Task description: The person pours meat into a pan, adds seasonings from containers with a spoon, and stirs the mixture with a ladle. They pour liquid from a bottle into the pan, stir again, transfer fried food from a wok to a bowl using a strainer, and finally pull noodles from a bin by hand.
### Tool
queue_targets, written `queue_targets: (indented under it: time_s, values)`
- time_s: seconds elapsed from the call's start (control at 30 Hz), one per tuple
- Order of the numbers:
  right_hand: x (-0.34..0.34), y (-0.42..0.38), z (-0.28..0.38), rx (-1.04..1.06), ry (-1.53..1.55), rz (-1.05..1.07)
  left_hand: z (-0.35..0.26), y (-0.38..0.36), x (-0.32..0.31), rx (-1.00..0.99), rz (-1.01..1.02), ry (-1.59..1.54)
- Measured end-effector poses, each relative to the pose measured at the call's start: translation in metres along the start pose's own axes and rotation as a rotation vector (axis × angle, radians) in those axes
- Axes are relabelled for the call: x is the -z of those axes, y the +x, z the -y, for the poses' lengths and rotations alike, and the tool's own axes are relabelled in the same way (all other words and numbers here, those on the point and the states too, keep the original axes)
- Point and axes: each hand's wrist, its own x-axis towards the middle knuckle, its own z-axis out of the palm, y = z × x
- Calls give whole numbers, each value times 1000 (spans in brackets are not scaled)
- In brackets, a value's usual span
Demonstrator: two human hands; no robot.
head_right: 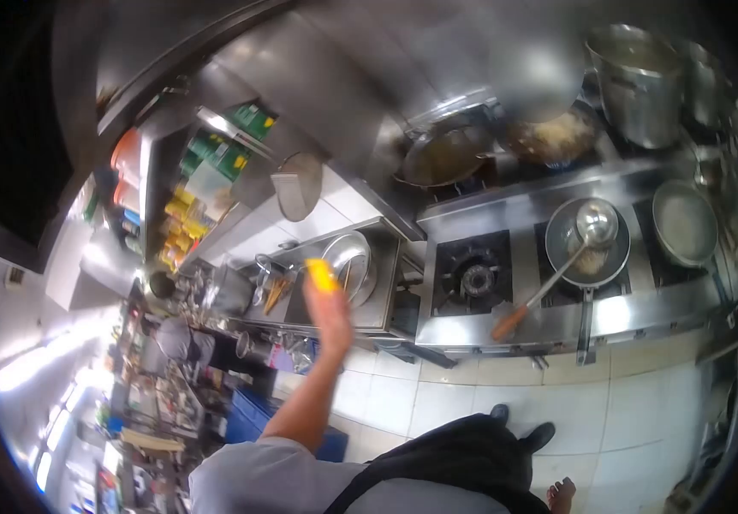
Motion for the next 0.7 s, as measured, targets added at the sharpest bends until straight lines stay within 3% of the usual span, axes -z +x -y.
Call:
queue_targets:
  time_s: [0.1, 0.13, 0.17, 0.23, 0.27, 0.3, 0.33, 0.4, 0.43, 0.5, 0.57, 0.63, 0.7]
  values:
    - [4, -20, 18, 93, 62, 223, 45, 69, 79, -16, -496, 123]
    - [-20, -2, 35, 142, 174, 78, 69, 90, 105, 28, -557, 166]
    - [-51, -9, 65, 228, -73, 24, 143, 116, 129, 149, -521, 135]
    - [-105, -50, 114, 407, -121, 345, 167, 174, 150, 87, -396, 382]
    - [-160, -121, 142, 500, -63, 305, 178, 202, 160, 46, -342, 501]
    - [-185, -126, 160, 530, -99, 374, 192, 235, 161, -422, -356, 469]
    - [-217, -134, 179, 508, -155, 309, 171, 249, 157, -350, -195, 315]
    - [-275, -154, 207, 542, -305, 318, 203, 288, 148, -318, -136, 344]
    - [-306, -199, 223, 565, -432, 286, 201, 298, 143, -327, -114, 316]
    - [-337, -182, 219, 630, -437, 213, 192, 297, 152, -286, 17, 289]
    - [-346, -158, 218, 642, -412, 204, 161, 279, 146, -362, -39, 335]
    - [-348, -159, 213, 655, -382, 199, 115, 247, 140, -102, -273, 562]
    - [-349, -183, 215, 468, -188, 314, 60, 204, 144, -303, -486, 600]
